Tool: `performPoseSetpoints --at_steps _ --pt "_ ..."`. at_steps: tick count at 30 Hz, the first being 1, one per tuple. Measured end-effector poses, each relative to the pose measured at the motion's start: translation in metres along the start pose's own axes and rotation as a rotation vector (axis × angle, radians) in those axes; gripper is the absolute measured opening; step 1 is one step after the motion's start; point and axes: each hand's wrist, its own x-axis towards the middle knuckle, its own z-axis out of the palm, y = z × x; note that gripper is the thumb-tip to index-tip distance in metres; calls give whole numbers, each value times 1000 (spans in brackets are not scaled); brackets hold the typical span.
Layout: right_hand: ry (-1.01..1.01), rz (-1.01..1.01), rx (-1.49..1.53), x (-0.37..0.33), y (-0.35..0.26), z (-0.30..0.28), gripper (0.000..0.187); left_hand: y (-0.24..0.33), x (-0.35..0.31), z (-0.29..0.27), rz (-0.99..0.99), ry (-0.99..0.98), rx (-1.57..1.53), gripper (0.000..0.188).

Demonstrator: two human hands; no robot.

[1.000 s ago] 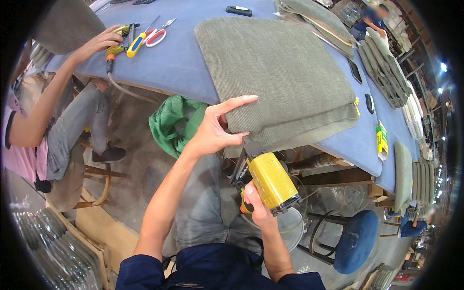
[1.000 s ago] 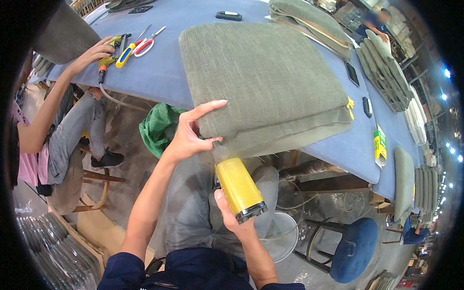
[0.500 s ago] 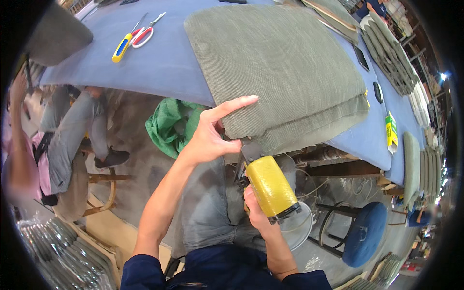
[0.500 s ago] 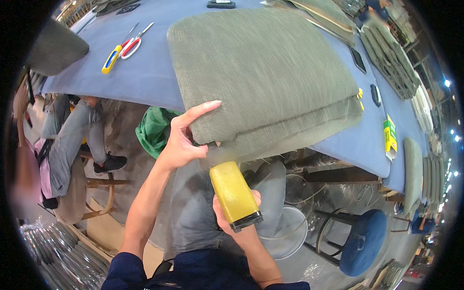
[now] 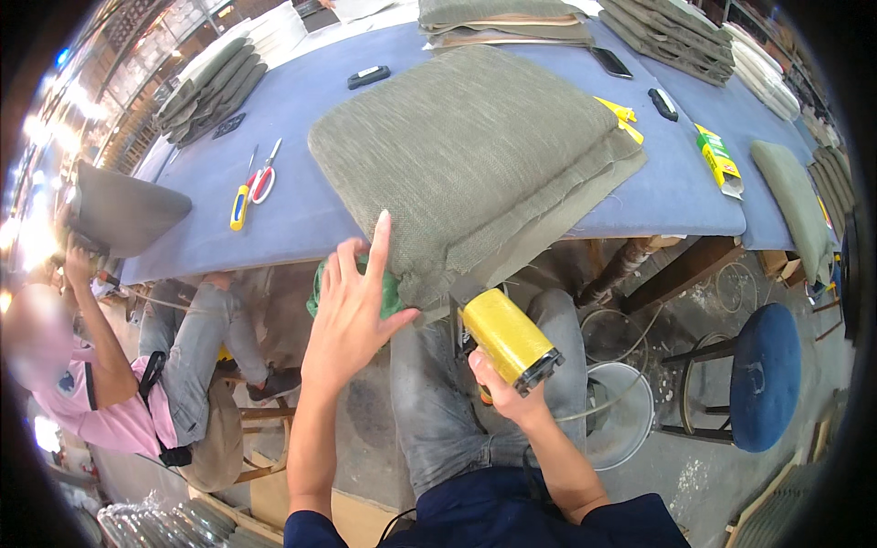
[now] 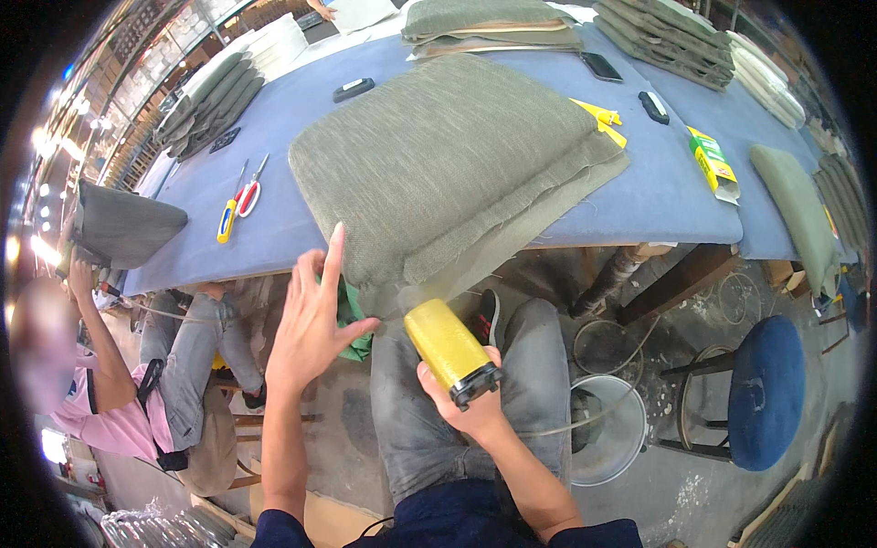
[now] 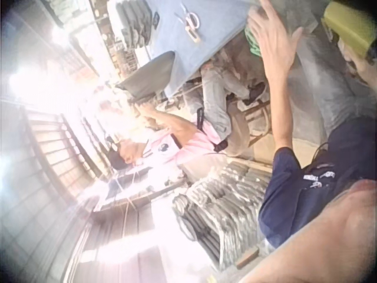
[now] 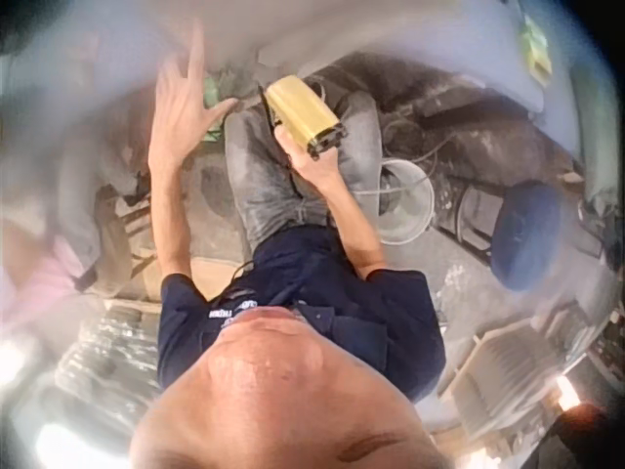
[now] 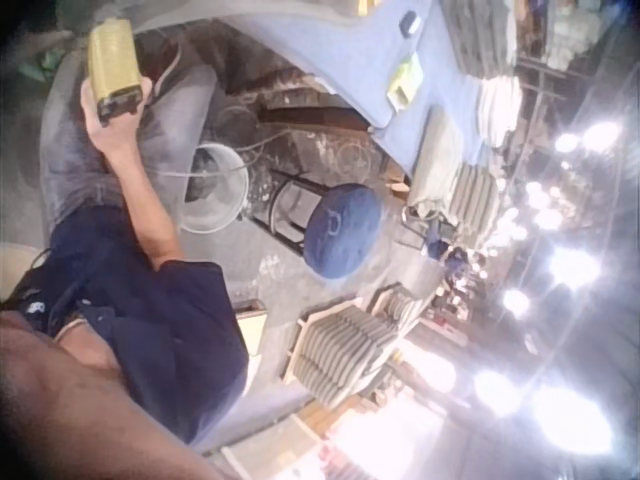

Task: The person staples fabric onto a cushion base using a staple gun, then trims excess fabric with a utility knife. They repeat folding, stapling, and trimming along the edges to secure the fabric neatly.

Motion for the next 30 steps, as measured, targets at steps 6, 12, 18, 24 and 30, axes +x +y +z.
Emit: performPoseSetpoints --at_steps 6,12,18,24,30 --pt "5 -71 76 6 0 -5 10 -5 55 -3 478 155 319 109" --pt "82 -137 -16 9 2 -3 16 -23 79 16 648 158 154 99" --pt "-25 -233 -33 35 -15 0 29 -36 81 32 715 251 119 83" --pt "-48 -111 -56 33 -6 18 23 -43 85 36 747 302 95 66" --pt "-124 -140 -64 37 -3 18 30 -46 85 42 745 335 29 62"
